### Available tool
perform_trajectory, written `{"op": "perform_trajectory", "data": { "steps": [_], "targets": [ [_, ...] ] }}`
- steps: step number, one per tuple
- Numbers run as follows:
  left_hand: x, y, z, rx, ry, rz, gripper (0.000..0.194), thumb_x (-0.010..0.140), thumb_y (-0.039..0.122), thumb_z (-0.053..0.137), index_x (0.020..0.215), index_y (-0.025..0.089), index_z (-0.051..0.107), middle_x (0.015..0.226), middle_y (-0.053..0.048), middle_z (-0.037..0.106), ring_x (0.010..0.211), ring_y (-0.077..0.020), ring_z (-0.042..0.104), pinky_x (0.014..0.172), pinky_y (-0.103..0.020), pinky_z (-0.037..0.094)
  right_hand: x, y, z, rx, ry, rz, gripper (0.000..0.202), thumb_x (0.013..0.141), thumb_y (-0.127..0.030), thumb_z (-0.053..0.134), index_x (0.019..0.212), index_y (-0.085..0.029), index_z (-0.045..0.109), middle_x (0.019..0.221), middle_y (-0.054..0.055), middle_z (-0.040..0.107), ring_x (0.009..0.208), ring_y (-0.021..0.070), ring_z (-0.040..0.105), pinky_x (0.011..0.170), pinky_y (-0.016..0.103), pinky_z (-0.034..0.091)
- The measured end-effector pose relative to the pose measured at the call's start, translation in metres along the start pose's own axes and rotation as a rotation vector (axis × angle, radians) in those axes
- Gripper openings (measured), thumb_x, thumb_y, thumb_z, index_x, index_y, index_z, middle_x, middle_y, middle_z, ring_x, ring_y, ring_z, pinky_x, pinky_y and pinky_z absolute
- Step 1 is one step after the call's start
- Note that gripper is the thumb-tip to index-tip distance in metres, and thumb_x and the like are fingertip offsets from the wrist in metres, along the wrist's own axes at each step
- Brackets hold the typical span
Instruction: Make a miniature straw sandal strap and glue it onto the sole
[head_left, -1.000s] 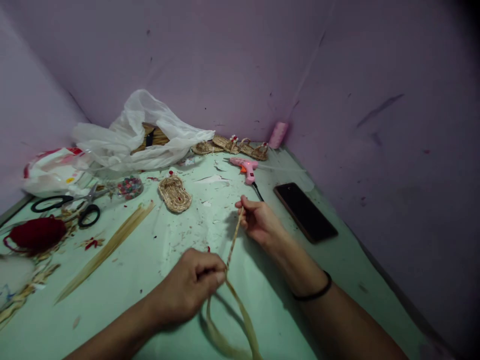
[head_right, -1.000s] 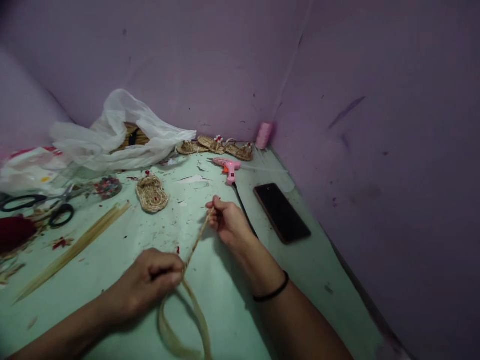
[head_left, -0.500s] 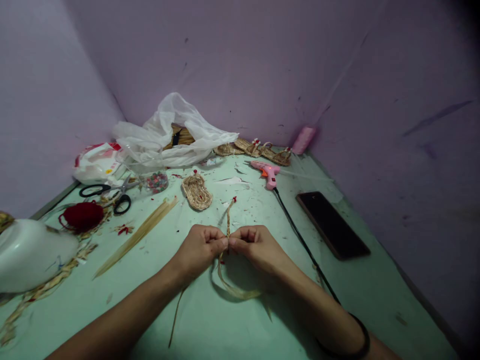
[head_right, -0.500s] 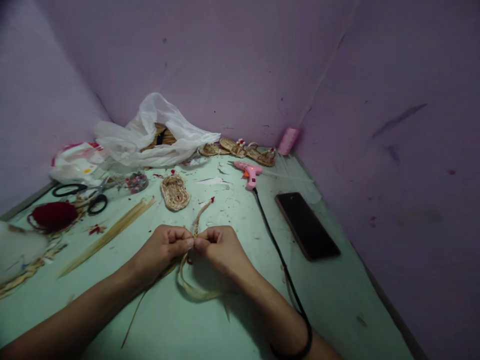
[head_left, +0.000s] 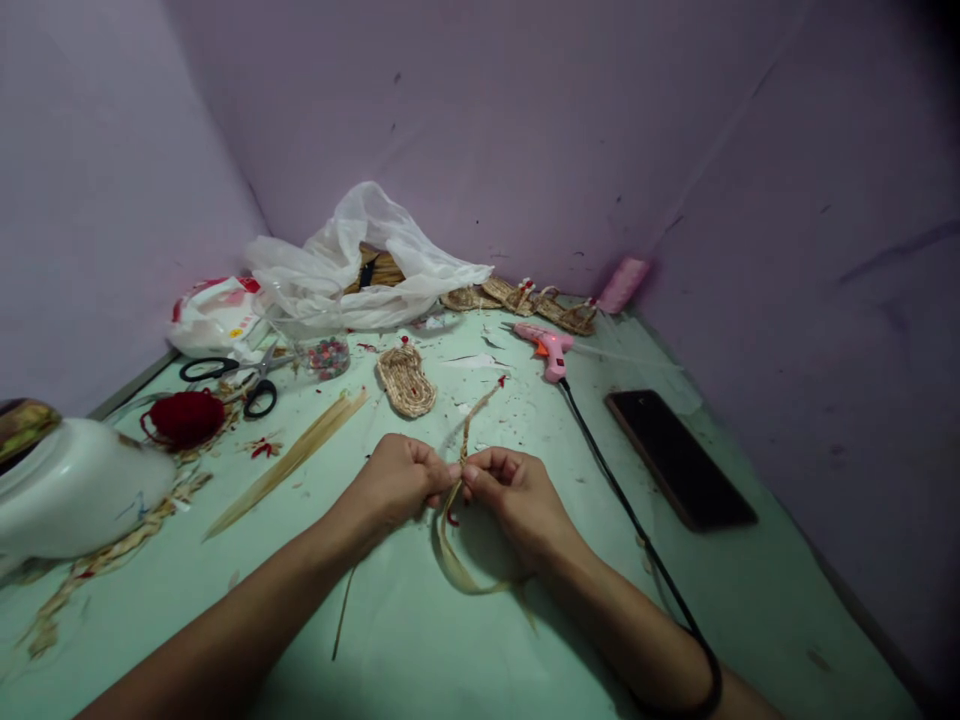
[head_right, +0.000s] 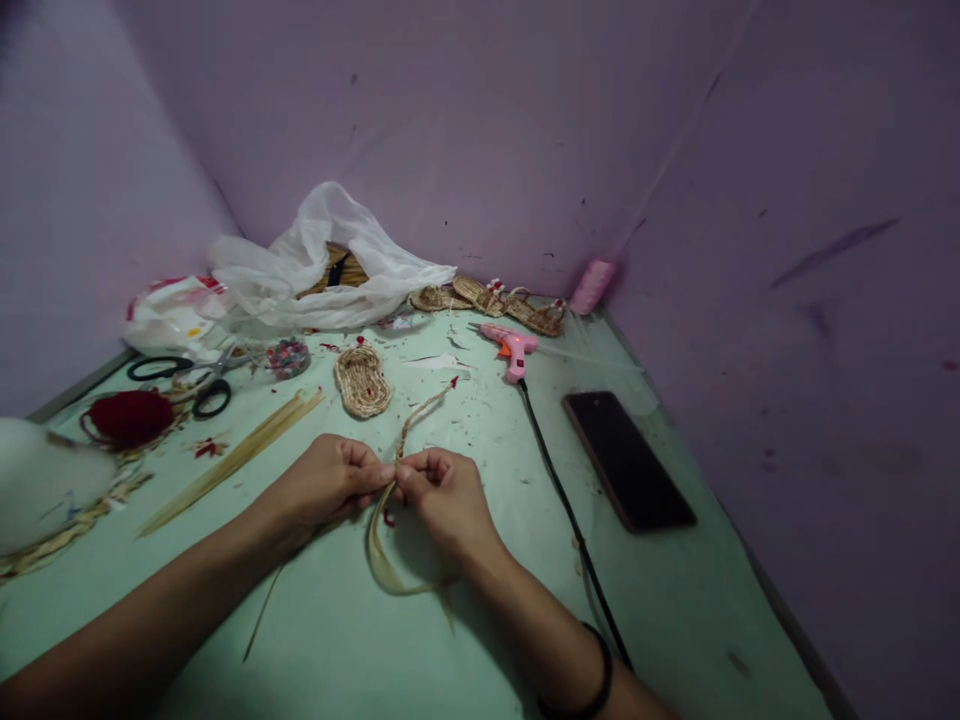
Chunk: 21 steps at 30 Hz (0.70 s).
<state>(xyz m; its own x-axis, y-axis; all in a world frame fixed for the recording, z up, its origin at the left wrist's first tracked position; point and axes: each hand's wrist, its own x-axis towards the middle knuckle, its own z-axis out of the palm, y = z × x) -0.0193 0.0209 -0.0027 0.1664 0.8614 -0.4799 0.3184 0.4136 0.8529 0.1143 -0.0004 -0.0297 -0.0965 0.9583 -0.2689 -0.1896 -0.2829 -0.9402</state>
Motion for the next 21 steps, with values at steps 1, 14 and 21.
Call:
{"op": "perform_trajectory", "data": {
  "steps": [1,14,21],
  "targets": [
    [0.0,0.001,-0.002,0.017,0.0,0.019,0.02,0.06,0.026,0.058,0.045,0.014,0.051,0.034,0.005,0.042,0.031,-0.0035,0.026,0.035,-0.019,0.016,0.001,0.001,0.0,0.005,0.008,-0.004,0.015,0.061,-0.026,0.064,0.057,-0.014,0.056,0.049,-0.001,0.057,0.044,0.0096,0.051,0.048,0.022,0.038],
    [-0.037,-0.021,0.033,0.688,0.217,0.541,0.019,0.076,0.023,0.045,0.066,0.019,0.061,0.059,-0.005,0.061,0.05,-0.0148,0.05,0.051,-0.027,0.028,-0.005,-0.003,0.006,0.154,0.179,0.057,0.014,0.057,-0.022,0.067,0.059,-0.013,0.056,0.043,-0.005,0.051,0.038,0.0053,0.04,0.04,0.019,0.028],
    [-0.026,0.007,0.014,0.087,0.232,0.156,0.015,0.067,0.026,0.056,0.075,0.015,0.063,0.041,0.002,0.052,0.034,-0.01,0.042,0.038,-0.022,0.031,-0.005,-0.004,0.006,0.256,0.093,0.115,0.016,0.059,-0.023,0.066,0.061,-0.014,0.053,0.045,-0.003,0.053,0.036,0.0071,0.044,0.041,0.021,0.034]
  ]
}}
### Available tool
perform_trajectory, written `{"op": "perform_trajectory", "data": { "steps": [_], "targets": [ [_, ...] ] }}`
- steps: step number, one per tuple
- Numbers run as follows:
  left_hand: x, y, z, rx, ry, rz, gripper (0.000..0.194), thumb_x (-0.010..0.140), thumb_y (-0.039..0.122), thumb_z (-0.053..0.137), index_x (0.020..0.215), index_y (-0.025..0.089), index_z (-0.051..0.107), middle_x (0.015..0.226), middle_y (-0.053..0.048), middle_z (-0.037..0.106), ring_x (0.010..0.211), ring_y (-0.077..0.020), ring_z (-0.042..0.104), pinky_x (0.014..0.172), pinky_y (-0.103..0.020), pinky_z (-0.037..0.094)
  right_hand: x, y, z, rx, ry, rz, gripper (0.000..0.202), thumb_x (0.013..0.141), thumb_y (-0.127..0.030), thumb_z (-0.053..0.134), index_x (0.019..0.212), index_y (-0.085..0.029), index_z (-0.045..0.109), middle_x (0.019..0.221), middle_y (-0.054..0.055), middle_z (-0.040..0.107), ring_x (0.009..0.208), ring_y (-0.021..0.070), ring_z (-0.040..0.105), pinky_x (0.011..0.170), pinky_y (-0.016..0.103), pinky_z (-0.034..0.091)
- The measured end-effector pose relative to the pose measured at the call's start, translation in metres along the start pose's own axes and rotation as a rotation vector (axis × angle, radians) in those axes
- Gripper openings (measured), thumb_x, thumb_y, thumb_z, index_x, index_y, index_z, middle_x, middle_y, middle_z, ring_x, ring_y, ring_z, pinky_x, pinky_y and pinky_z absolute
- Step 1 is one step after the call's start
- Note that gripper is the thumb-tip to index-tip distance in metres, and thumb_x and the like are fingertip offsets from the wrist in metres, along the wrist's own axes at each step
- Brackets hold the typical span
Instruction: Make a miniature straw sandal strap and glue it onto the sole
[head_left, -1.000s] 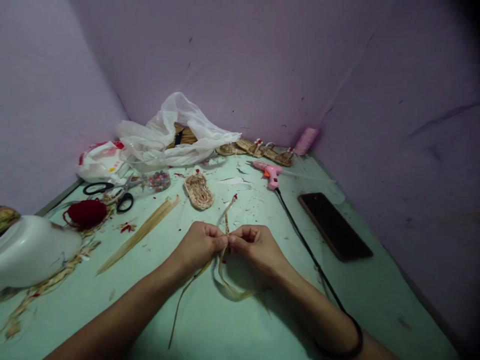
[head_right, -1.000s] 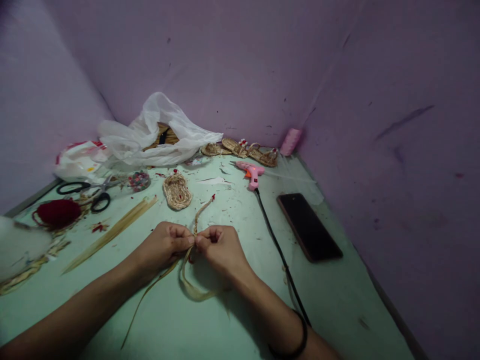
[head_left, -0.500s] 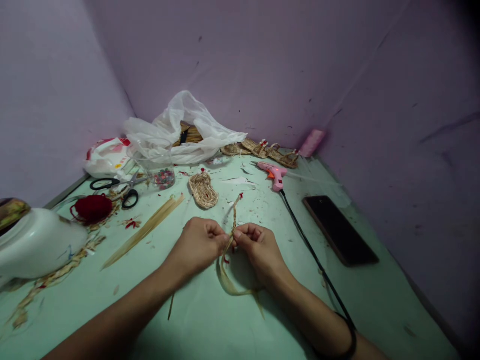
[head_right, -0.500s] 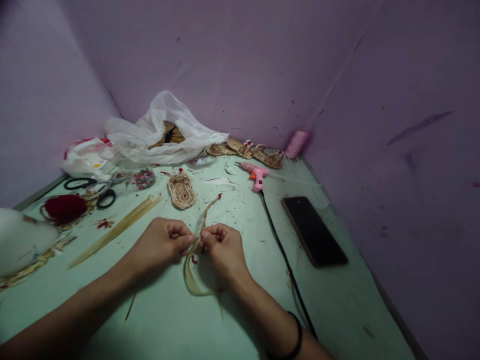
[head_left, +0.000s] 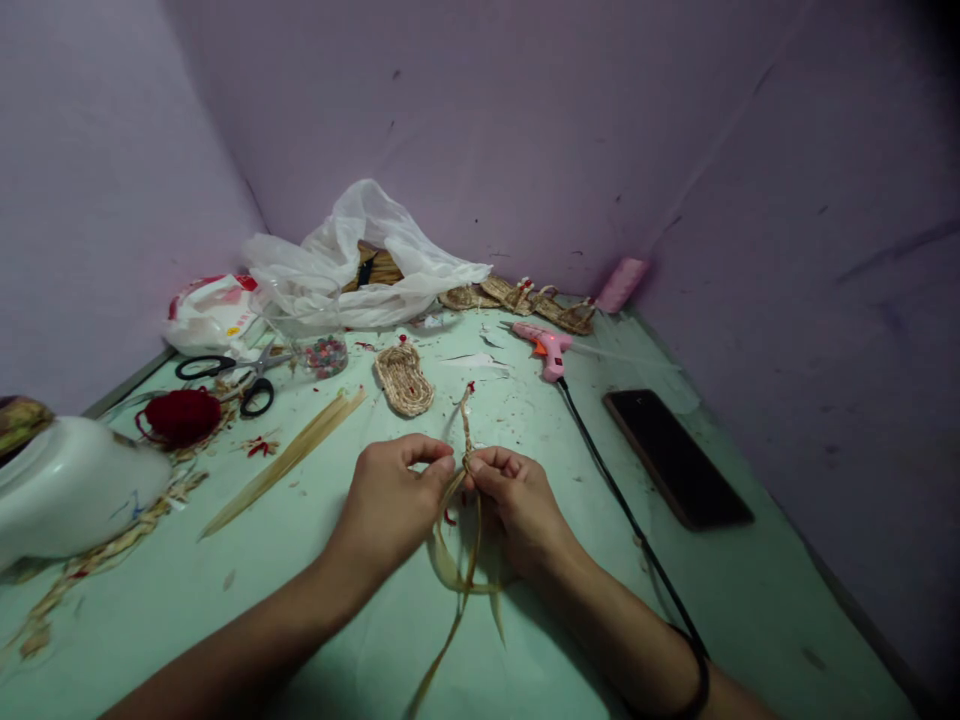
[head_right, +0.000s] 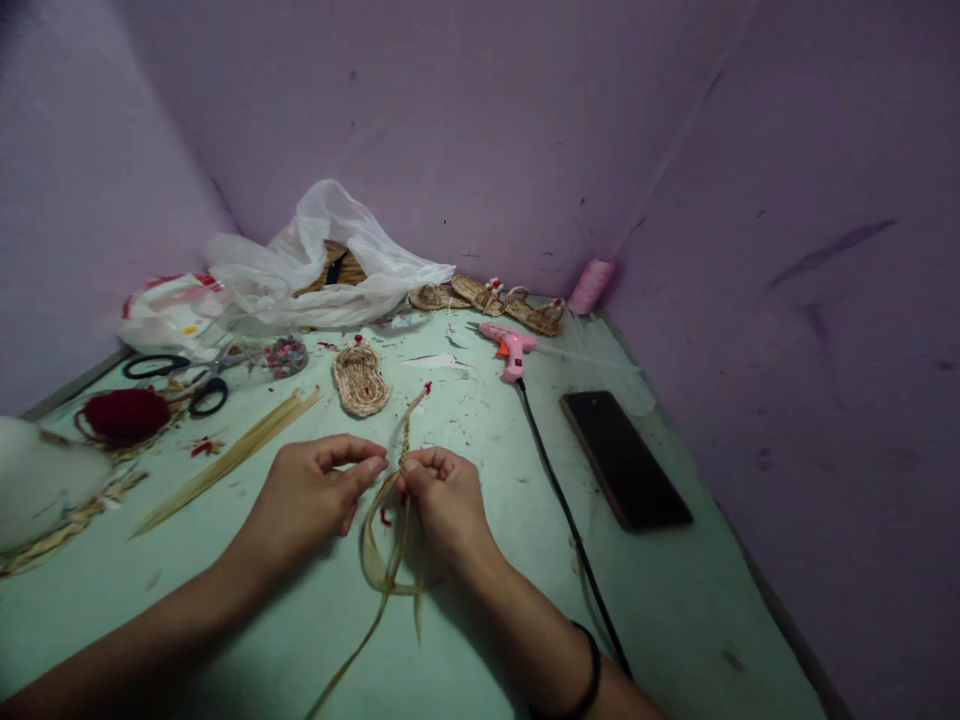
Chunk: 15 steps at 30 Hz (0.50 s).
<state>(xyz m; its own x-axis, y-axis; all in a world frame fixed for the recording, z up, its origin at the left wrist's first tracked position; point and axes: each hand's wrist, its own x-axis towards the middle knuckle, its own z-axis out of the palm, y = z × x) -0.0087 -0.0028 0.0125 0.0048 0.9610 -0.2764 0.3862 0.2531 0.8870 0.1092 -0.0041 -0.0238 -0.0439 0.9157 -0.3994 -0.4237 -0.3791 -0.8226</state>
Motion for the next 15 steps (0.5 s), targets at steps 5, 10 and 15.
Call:
{"op": "perform_trajectory", "data": {
  "steps": [5,10,15],
  "targets": [
    [0.014,-0.003,-0.007,-0.309,-0.379,-0.224,0.011,0.061,0.022,0.058,0.057,0.011,0.058,0.041,0.002,0.051,0.031,-0.0065,0.041,0.03,-0.017,0.031,-0.002,0.002,0.003,-0.027,-0.102,-0.003,0.016,0.061,-0.024,0.066,0.061,-0.014,0.054,0.047,-0.002,0.056,0.04,0.0079,0.048,0.044,0.021,0.035],
    [0.019,-0.006,-0.013,-0.151,-0.369,-0.252,0.016,0.059,0.023,0.058,0.047,0.012,0.056,0.032,0.002,0.046,0.026,-0.0055,0.035,0.027,-0.017,0.025,-0.003,0.004,0.002,-0.115,-0.127,-0.012,0.013,0.06,-0.022,0.065,0.061,-0.013,0.056,0.047,-0.002,0.056,0.042,0.008,0.049,0.046,0.021,0.035],
    [0.02,-0.005,-0.012,-0.171,-0.323,-0.148,0.013,0.053,0.02,0.056,0.043,0.012,0.054,0.03,0.005,0.04,0.029,-0.0029,0.026,0.033,-0.018,0.015,-0.003,0.0,0.001,-0.24,-0.067,-0.065,0.013,0.061,-0.025,0.064,0.063,-0.014,0.058,0.047,-0.001,0.057,0.042,0.0096,0.05,0.045,0.022,0.036]
  ]
}}
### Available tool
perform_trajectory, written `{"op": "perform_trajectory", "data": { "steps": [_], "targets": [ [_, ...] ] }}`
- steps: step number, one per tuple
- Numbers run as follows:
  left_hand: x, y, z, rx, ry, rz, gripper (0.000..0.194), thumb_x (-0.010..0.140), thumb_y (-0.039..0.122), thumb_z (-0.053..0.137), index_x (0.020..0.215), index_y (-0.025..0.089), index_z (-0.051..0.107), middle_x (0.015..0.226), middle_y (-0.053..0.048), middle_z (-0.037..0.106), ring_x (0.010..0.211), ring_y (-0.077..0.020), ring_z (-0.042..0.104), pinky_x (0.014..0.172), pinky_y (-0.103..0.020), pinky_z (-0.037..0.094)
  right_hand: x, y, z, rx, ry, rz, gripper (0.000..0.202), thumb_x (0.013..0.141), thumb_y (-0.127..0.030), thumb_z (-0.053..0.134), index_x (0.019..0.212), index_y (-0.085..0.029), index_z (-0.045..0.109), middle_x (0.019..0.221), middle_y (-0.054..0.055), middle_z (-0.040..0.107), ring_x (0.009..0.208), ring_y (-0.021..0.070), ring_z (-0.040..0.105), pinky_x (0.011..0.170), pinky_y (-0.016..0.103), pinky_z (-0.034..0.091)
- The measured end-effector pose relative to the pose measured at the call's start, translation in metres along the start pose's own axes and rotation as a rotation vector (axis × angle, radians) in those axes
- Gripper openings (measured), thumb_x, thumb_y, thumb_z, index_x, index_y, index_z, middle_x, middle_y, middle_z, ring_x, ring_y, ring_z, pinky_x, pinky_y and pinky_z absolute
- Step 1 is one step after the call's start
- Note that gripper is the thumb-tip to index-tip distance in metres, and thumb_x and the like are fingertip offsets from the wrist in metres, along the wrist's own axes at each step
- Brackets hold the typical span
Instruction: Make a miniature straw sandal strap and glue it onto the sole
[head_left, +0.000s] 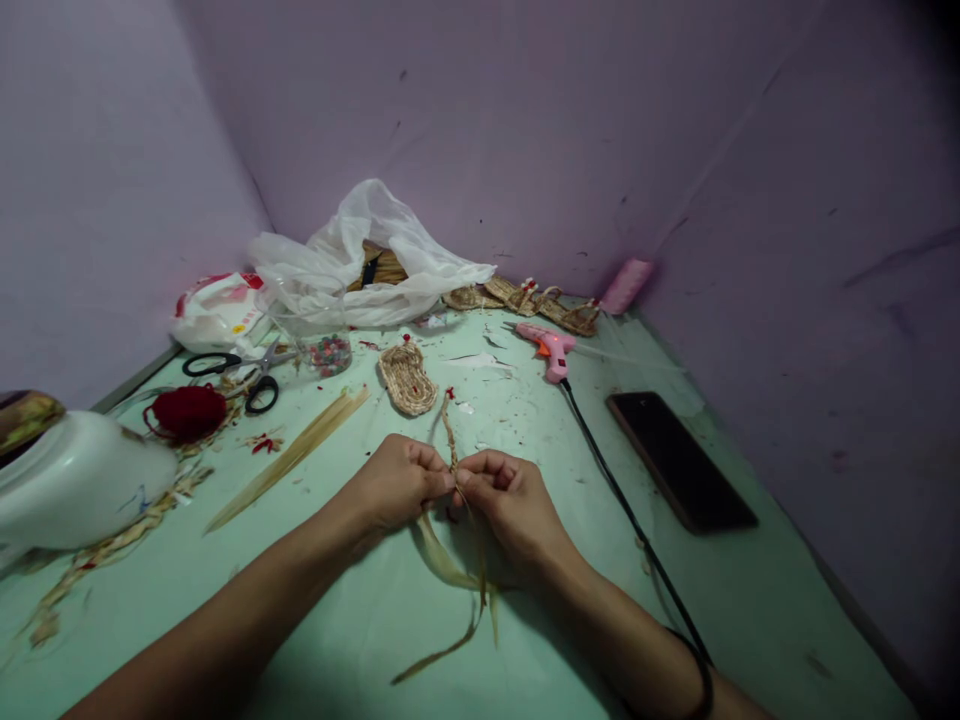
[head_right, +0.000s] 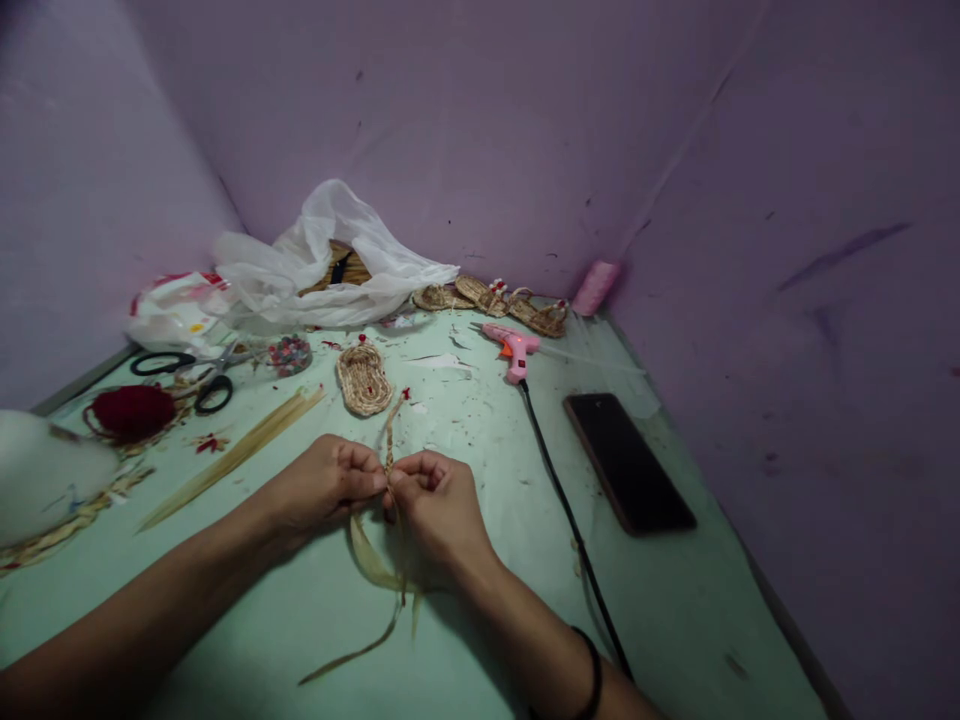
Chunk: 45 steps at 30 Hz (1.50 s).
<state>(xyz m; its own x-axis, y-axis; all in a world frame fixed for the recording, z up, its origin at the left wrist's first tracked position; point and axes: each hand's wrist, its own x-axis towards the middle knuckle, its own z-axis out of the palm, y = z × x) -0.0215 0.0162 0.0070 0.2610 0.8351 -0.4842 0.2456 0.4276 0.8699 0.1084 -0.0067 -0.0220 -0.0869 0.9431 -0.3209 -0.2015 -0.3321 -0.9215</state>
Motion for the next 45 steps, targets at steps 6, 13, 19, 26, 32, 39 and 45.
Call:
{"op": "perform_trajectory", "data": {
  "steps": [6,13,19,26,32,39,45],
  "targets": [
    [0.001,-0.007,0.009,0.017,0.115,0.087,0.01,0.052,0.016,0.054,0.043,0.014,0.052,0.034,0.005,0.044,0.036,-0.0056,0.031,0.039,-0.019,0.021,0.002,-0.011,-0.011,-0.468,0.031,-0.078,0.018,0.063,-0.026,0.061,0.051,-0.013,0.061,0.046,0.001,0.056,0.041,0.0083,0.042,0.041,0.021,0.029],
    [0.006,-0.016,0.018,-0.029,0.312,0.04,0.009,0.052,0.016,0.054,0.043,0.015,0.052,0.035,0.004,0.046,0.035,-0.0079,0.038,0.038,-0.02,0.027,-0.02,-0.011,-0.005,-0.869,0.019,-0.36,0.022,0.075,-0.024,0.05,0.064,-0.014,0.066,0.056,0.006,0.063,0.048,0.013,0.052,0.046,0.023,0.035],
    [0.008,-0.018,0.022,-0.11,0.353,0.014,0.009,0.055,0.017,0.052,0.046,0.017,0.051,0.03,0.006,0.038,0.027,-0.0061,0.028,0.032,-0.02,0.017,-0.025,0.004,0.001,-1.425,-0.091,-0.836,0.026,0.07,-0.003,0.042,0.077,-0.009,0.066,0.059,0.01,0.062,0.043,0.0144,0.049,0.042,0.026,0.026],
    [0.008,-0.019,0.021,-0.11,0.361,0.065,0.007,0.054,0.015,0.052,0.047,0.015,0.05,0.038,0.005,0.046,0.034,-0.0062,0.035,0.037,-0.019,0.026,-0.027,-0.008,-0.004,-1.145,-0.092,-0.811,0.013,0.074,-0.019,0.052,0.07,-0.016,0.064,0.062,0.007,0.064,0.055,0.0167,0.054,0.052,0.027,0.036],
    [0.003,-0.016,0.022,-0.079,0.298,0.117,0.013,0.06,0.02,0.052,0.048,0.014,0.051,0.039,0.003,0.048,0.037,-0.0073,0.04,0.04,-0.019,0.029,-0.007,-0.017,-0.005,-0.145,0.068,-0.045,0.013,0.066,-0.029,0.058,0.071,-0.017,0.056,0.059,0.002,0.061,0.051,0.0143,0.054,0.052,0.028,0.042],
    [0.002,-0.013,0.022,-0.015,0.229,0.083,0.011,0.059,0.017,0.053,0.048,0.014,0.052,0.04,0.0,0.053,0.037,-0.0077,0.042,0.041,-0.02,0.03,0.001,-0.01,-0.008,-0.039,-0.074,0.101,0.01,0.056,-0.021,0.062,0.052,-0.014,0.057,0.044,0.0,0.057,0.04,0.0072,0.045,0.041,0.019,0.031],
    [0.006,-0.011,0.014,0.109,0.213,0.041,0.015,0.062,0.024,0.054,0.051,0.015,0.049,0.038,0.004,0.049,0.031,-0.005,0.031,0.036,-0.02,0.021,0.004,-0.005,-0.01,-0.114,0.015,0.081,0.014,0.054,-0.025,0.061,0.048,-0.014,0.054,0.038,-0.004,0.049,0.034,0.004,0.032,0.037,0.019,0.02]
  ]
}}
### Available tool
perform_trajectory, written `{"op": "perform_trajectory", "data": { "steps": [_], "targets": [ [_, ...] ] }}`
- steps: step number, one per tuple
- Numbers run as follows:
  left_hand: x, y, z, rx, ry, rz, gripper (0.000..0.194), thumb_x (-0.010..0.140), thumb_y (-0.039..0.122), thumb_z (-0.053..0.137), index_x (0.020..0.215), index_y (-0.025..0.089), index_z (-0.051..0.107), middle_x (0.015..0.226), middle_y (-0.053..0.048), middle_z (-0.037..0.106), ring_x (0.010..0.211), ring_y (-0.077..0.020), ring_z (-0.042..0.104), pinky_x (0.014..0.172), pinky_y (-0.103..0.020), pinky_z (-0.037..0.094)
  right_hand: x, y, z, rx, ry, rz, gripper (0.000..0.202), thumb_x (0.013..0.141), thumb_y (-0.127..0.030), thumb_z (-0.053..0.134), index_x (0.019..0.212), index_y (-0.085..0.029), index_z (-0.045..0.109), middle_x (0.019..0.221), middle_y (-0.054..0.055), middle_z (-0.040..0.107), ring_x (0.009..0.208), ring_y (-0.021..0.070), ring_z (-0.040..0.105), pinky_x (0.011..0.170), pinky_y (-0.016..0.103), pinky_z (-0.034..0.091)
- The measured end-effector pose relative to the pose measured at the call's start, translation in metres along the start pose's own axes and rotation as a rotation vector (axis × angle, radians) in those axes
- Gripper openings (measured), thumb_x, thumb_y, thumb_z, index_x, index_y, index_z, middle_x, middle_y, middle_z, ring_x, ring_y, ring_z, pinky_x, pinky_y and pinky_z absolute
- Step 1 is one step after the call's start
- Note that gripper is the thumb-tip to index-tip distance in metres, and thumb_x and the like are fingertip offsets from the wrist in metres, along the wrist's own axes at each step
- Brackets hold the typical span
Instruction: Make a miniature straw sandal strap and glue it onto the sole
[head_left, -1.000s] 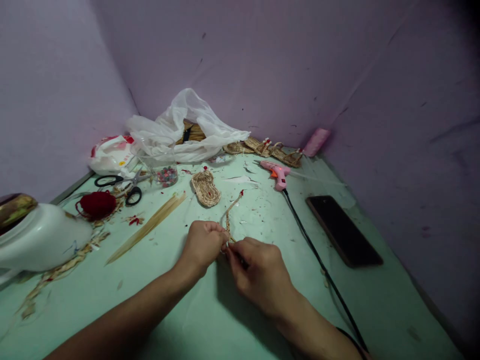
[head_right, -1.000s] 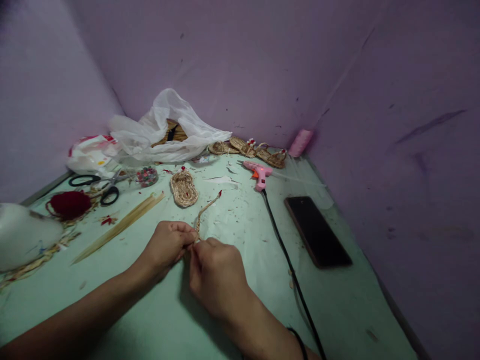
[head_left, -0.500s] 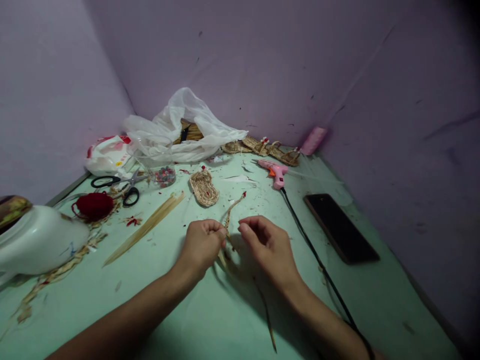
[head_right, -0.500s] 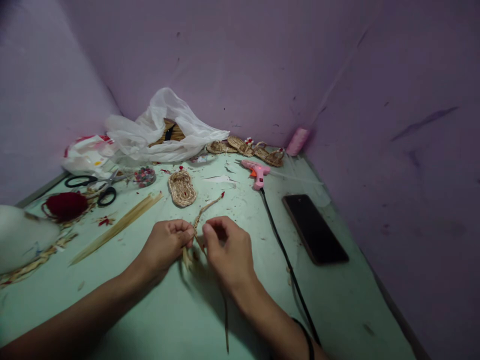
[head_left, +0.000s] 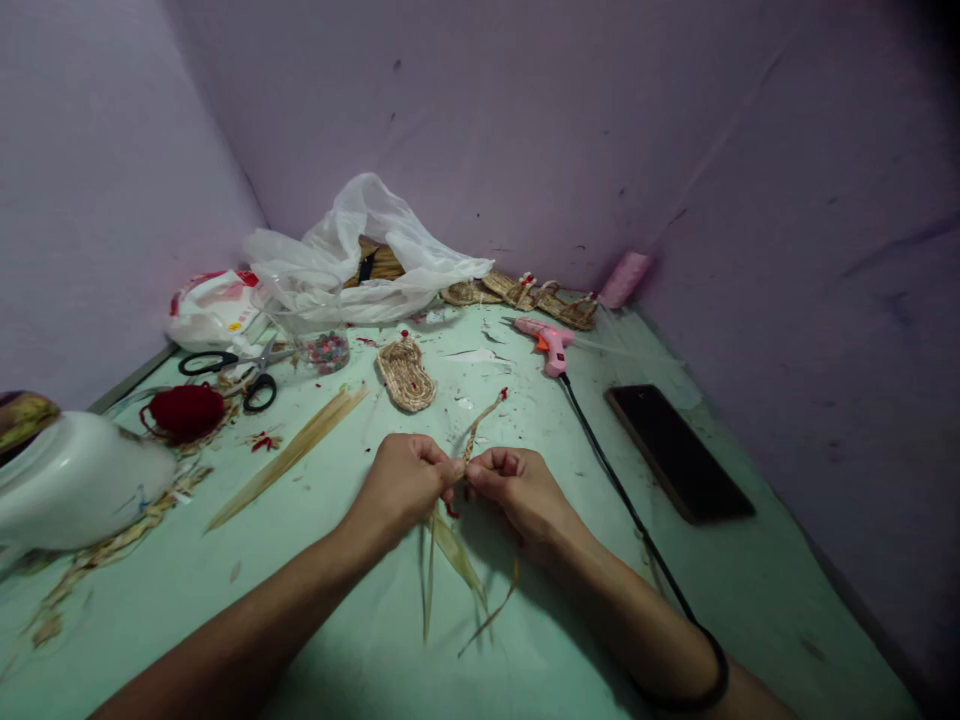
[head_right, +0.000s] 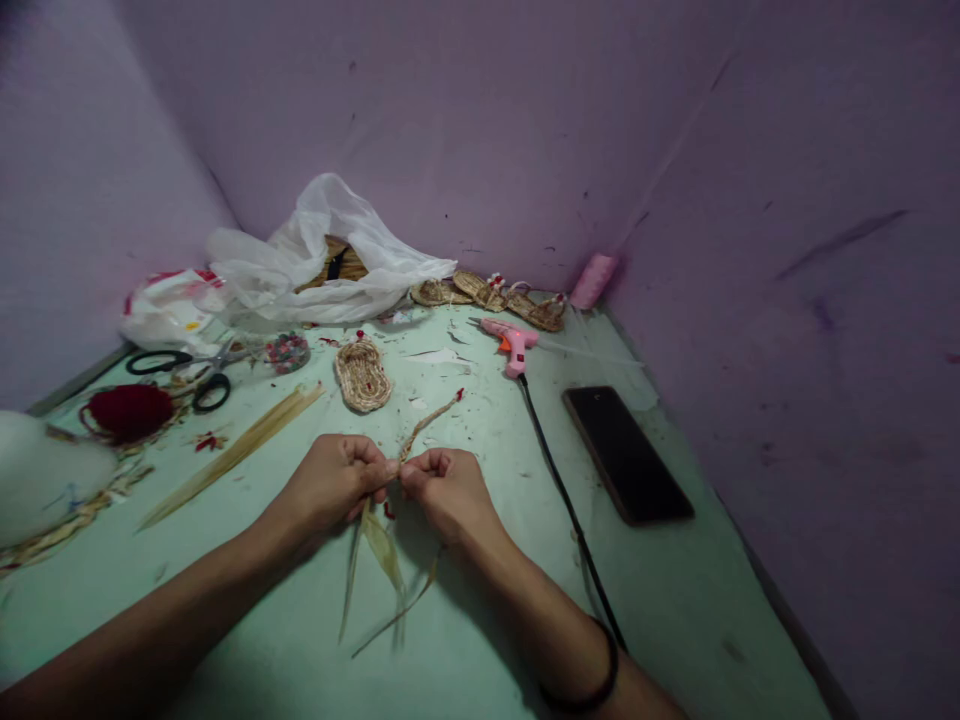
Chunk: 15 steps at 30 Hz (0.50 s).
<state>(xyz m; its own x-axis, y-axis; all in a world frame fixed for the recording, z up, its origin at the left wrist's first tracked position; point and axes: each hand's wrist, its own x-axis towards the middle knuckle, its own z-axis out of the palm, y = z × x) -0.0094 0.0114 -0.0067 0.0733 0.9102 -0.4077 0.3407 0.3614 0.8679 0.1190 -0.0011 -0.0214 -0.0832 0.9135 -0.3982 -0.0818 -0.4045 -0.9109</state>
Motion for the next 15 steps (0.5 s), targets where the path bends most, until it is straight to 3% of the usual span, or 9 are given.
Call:
{"op": "perform_trajectory", "data": {
  "steps": [5,8,11,15],
  "targets": [
    [0.005,0.002,-0.014,0.196,-0.084,0.192,0.018,0.061,0.028,0.056,0.052,0.013,0.054,0.043,0.005,0.044,0.042,-0.0067,0.035,0.042,-0.019,0.025,0.0,-0.001,0.005,-0.015,0.038,-0.047,0.012,0.056,-0.024,0.06,0.051,-0.014,0.054,0.041,-0.003,0.053,0.038,0.0064,0.041,0.04,0.019,0.028],
    [0.002,0.009,-0.021,0.299,-0.126,0.17,0.016,0.06,0.028,0.056,0.055,0.013,0.057,0.044,0.004,0.045,0.044,-0.0083,0.037,0.043,-0.02,0.027,0.001,-0.002,0.006,-0.039,0.077,-0.094,0.009,0.057,-0.02,0.057,0.052,-0.014,0.053,0.043,-0.002,0.055,0.041,0.0081,0.047,0.043,0.02,0.033],
    [-0.01,0.013,-0.018,0.447,-0.031,0.206,0.018,0.065,0.028,0.054,0.055,0.014,0.058,0.048,0.001,0.052,0.047,-0.0111,0.044,0.047,-0.022,0.032,0.002,0.0,0.006,-0.01,0.111,-0.124,0.008,0.059,-0.019,0.057,0.053,-0.014,0.053,0.044,-0.002,0.055,0.041,0.0074,0.046,0.044,0.019,0.033],
    [-0.031,0.003,0.001,0.803,0.065,0.48,0.02,0.074,0.019,0.042,0.069,0.015,0.062,0.063,-0.006,0.063,0.057,-0.0168,0.055,0.055,-0.027,0.038,-0.001,0.003,0.009,0.107,0.13,-0.073,0.009,0.059,-0.019,0.06,0.055,-0.015,0.053,0.043,-0.005,0.05,0.039,0.0051,0.041,0.041,0.018,0.03]
  ]
}}
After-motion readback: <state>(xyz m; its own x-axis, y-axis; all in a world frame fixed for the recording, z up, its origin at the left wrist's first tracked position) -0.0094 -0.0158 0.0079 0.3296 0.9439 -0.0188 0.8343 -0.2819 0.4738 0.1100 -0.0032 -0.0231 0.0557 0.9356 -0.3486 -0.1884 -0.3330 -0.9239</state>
